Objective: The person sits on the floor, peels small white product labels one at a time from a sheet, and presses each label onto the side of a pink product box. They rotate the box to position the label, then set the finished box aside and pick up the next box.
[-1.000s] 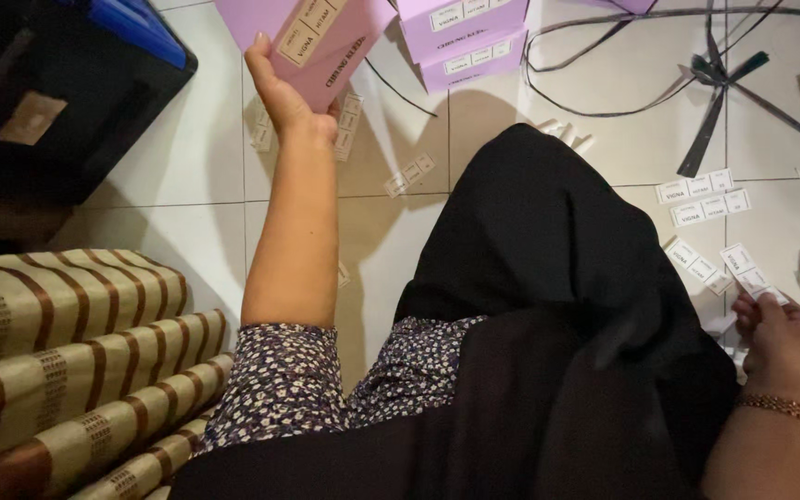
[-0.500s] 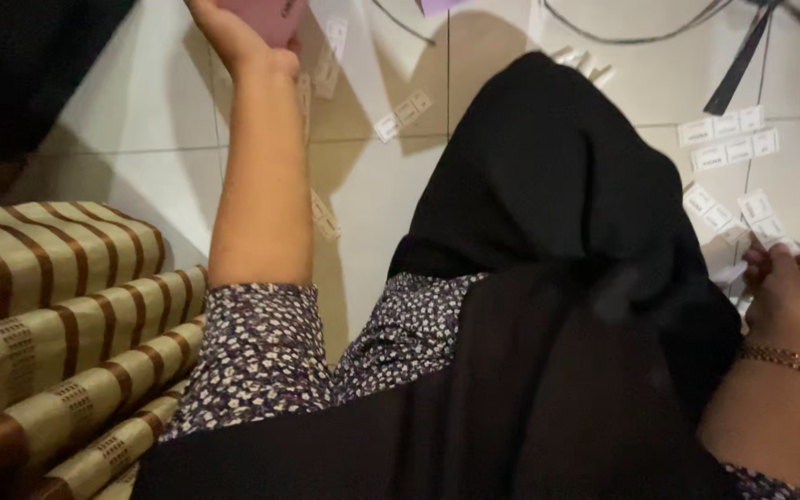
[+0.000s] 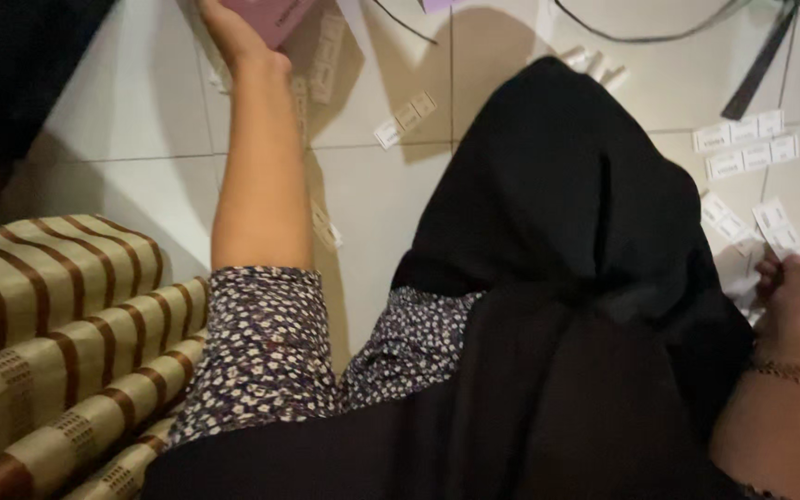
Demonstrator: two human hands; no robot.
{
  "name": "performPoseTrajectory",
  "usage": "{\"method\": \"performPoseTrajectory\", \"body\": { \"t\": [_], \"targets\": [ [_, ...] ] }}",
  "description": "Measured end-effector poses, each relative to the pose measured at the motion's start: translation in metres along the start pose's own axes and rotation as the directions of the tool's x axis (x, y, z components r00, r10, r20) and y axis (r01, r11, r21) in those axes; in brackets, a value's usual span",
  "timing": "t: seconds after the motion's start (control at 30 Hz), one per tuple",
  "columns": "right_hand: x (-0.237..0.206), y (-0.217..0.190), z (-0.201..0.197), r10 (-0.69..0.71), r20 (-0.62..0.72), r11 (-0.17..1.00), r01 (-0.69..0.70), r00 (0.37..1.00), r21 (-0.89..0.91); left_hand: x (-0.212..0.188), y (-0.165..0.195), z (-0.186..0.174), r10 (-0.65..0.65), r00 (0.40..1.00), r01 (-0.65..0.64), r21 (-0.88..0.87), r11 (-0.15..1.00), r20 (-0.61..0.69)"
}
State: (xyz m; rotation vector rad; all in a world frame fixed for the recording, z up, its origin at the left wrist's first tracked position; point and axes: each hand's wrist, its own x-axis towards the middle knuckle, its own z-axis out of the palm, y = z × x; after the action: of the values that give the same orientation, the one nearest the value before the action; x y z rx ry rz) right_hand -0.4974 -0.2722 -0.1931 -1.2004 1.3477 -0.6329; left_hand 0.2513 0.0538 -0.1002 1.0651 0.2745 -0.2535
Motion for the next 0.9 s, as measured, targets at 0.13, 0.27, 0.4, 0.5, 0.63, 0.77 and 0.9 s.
{"method": "performPoseTrajectory", "body": {
  "t": [0.13,0.27,0.4,0.5,0.63,0.77,0.9],
  "targets": [
    [0.001,-0.001,0.008,0.001,-0.026,1.000,-0.001,1.000,-0.008,0.007,0.004,0.003,0.008,1.000,-0.008,-0.005,1.000,0.004],
    [0.000,-0.001,0.010,-0.014,-0.029,1.000,0.013,0.999,-0.023,0.014,0.002,0.002,0.013,1.000,-0.014,0.021,1.000,0.018],
    [0.000,-0.002,0.013,0.034,-0.098,0.999,-0.036,0.995,-0.020,0.023,-0.001,0.004,-0.024,0.999,0.027,0.155,0.988,-0.024],
    [-0.003,-0.005,0.016,-0.022,-0.051,1.000,0.021,0.998,-0.022,0.025,-0.002,0.007,0.013,0.998,-0.019,0.082,0.996,0.066],
    [-0.006,-0.010,0.020,0.019,-0.130,0.996,-0.030,0.991,-0.087,0.024,-0.002,0.016,-0.037,0.997,0.028,0.125,0.992,0.066],
    [-0.009,-0.013,0.019,-0.031,-0.107,0.982,0.010,0.994,-0.190,0.017,0.002,0.020,-0.104,0.992,0.096,0.097,0.991,0.078],
    [-0.008,-0.012,0.018,0.006,-0.124,0.999,-0.013,0.992,-0.053,0.009,0.016,0.021,-0.145,0.989,0.144,0.057,0.988,0.014]
  ]
}}
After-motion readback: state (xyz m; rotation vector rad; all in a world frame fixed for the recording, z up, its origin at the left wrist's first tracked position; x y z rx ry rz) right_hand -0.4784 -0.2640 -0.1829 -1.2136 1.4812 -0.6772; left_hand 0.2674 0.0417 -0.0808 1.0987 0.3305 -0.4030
